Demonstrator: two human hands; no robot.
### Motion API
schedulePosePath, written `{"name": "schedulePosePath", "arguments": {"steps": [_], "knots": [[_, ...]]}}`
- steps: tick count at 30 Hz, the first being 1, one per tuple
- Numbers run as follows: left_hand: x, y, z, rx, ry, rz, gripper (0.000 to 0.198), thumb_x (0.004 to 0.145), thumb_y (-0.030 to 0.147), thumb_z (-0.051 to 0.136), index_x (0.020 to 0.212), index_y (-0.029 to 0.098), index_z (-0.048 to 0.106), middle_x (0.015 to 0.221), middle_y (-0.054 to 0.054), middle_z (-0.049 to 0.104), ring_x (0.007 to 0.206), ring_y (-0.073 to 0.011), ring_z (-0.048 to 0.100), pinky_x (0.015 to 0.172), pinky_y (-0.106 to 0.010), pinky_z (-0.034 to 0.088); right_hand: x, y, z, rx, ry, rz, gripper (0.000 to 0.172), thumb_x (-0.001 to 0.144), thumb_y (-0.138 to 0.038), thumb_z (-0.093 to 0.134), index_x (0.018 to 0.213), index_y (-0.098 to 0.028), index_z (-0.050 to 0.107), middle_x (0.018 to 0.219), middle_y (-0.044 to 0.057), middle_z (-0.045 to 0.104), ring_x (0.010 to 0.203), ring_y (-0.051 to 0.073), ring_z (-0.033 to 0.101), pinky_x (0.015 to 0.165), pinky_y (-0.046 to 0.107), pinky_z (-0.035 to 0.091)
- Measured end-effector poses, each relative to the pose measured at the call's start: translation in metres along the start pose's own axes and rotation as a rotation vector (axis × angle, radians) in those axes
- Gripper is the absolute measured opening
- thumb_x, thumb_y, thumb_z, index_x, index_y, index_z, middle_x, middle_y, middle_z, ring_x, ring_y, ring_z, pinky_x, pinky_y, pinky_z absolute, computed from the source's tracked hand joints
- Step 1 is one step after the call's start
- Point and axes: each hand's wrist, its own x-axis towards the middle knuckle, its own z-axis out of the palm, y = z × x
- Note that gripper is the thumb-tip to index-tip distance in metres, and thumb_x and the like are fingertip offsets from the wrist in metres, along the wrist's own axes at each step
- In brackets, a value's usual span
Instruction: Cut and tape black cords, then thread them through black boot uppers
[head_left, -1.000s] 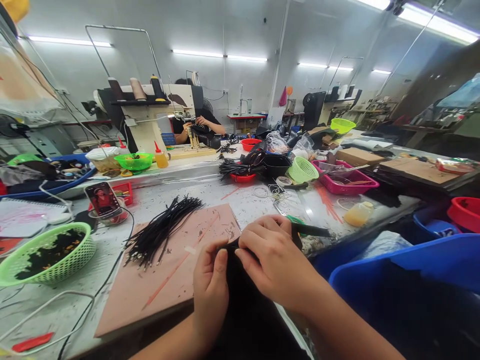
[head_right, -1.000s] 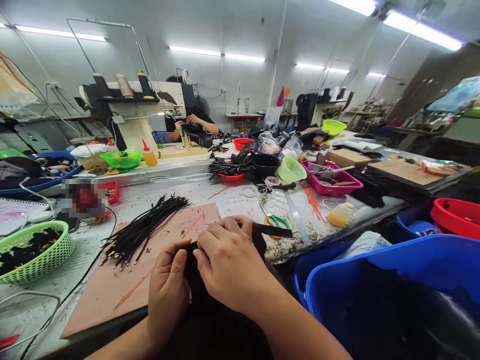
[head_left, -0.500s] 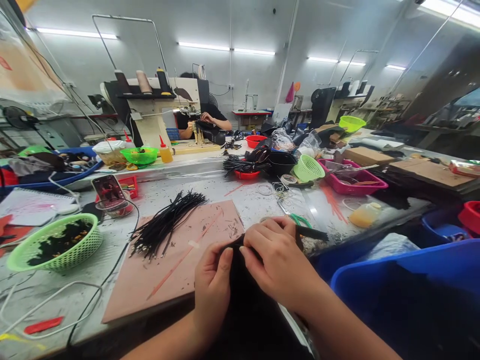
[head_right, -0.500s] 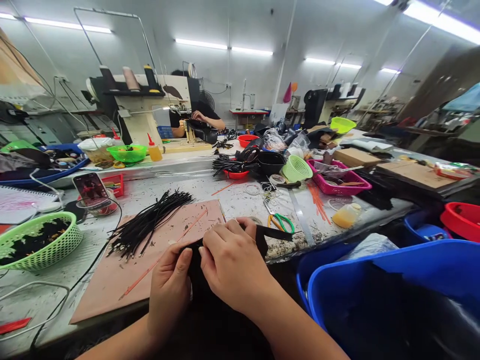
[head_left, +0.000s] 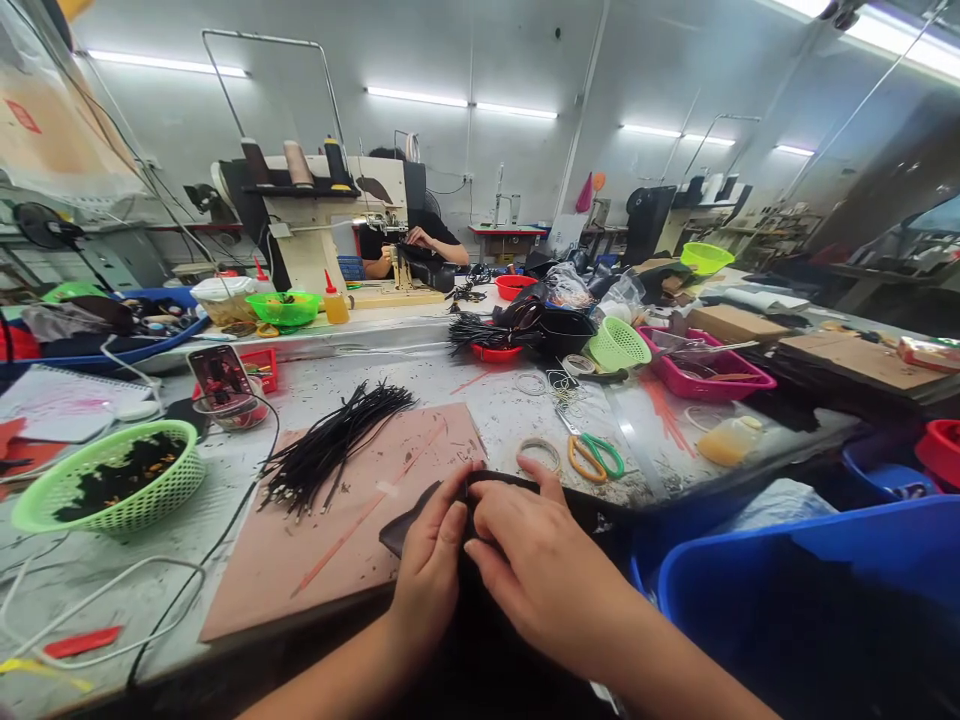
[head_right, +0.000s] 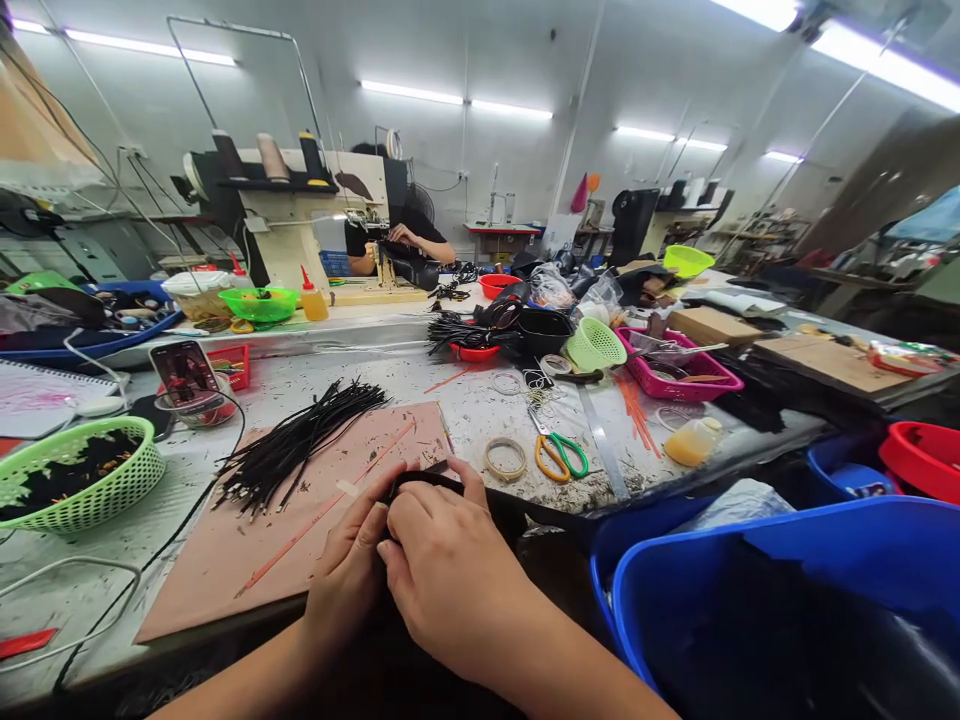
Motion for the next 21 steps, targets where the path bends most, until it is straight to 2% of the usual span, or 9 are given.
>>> {"name": "schedulePosePath", "arguments": {"steps": [2, 6, 12, 21], "knots": [[0.0, 0.0, -0.001, -0.006, 0.002, 0.024, 0.035, 0.083, 0.039, 0.052, 0.112, 0.02, 0.061, 0.118, -0.006, 0.063, 0.114, -0.0229, 0.053, 0.101, -0.037, 0.038, 0.001, 0.001, 0.002, 0.041, 0.039, 0.019, 0.013, 0.076, -0.011, 0.049, 0.068, -0.02, 0.042, 0.073, -0.002, 0.059, 0.075, 0.015, 0.058, 0.094, 0.04, 0.026], [-0.003, 0.0, -0.003, -0.028, 0.012, 0.071, 0.029, 0.082, 0.037, 0.054, 0.104, 0.021, 0.064, 0.106, -0.005, 0.069, 0.101, -0.0212, 0.061, 0.092, -0.033, 0.046, 0.003, 0.005, 0.008, 0.178, 0.212, 0.03, 0.025, 0.073, -0.013, 0.054, 0.059, -0.019, 0.034, 0.066, -0.004, 0.06, 0.066, 0.011, 0.058, 0.086, 0.036, 0.032], [-0.007, 0.0, -0.006, 0.064, 0.021, 0.074, 0.027, 0.081, 0.033, 0.055, 0.104, 0.023, 0.065, 0.106, -0.001, 0.07, 0.099, -0.0183, 0.062, 0.091, -0.028, 0.048, 0.004, 0.008, 0.01, 0.23, 0.235, -0.017, 0.026, 0.073, -0.008, 0.049, 0.059, -0.02, 0.031, 0.071, -0.003, 0.065, 0.072, 0.011, 0.063, 0.091, 0.035, 0.035], [-0.009, 0.005, -0.004, 0.087, -0.019, 0.152, 0.025, 0.087, 0.027, 0.048, 0.105, 0.027, 0.065, 0.108, 0.002, 0.069, 0.1, -0.0158, 0.062, 0.091, -0.024, 0.047, 0.007, 0.006, 0.016, 0.137, 0.355, -0.052, 0.026, 0.072, -0.007, 0.05, 0.058, -0.02, 0.032, 0.061, -0.005, 0.058, 0.06, 0.011, 0.058, 0.081, 0.035, 0.038]]}}
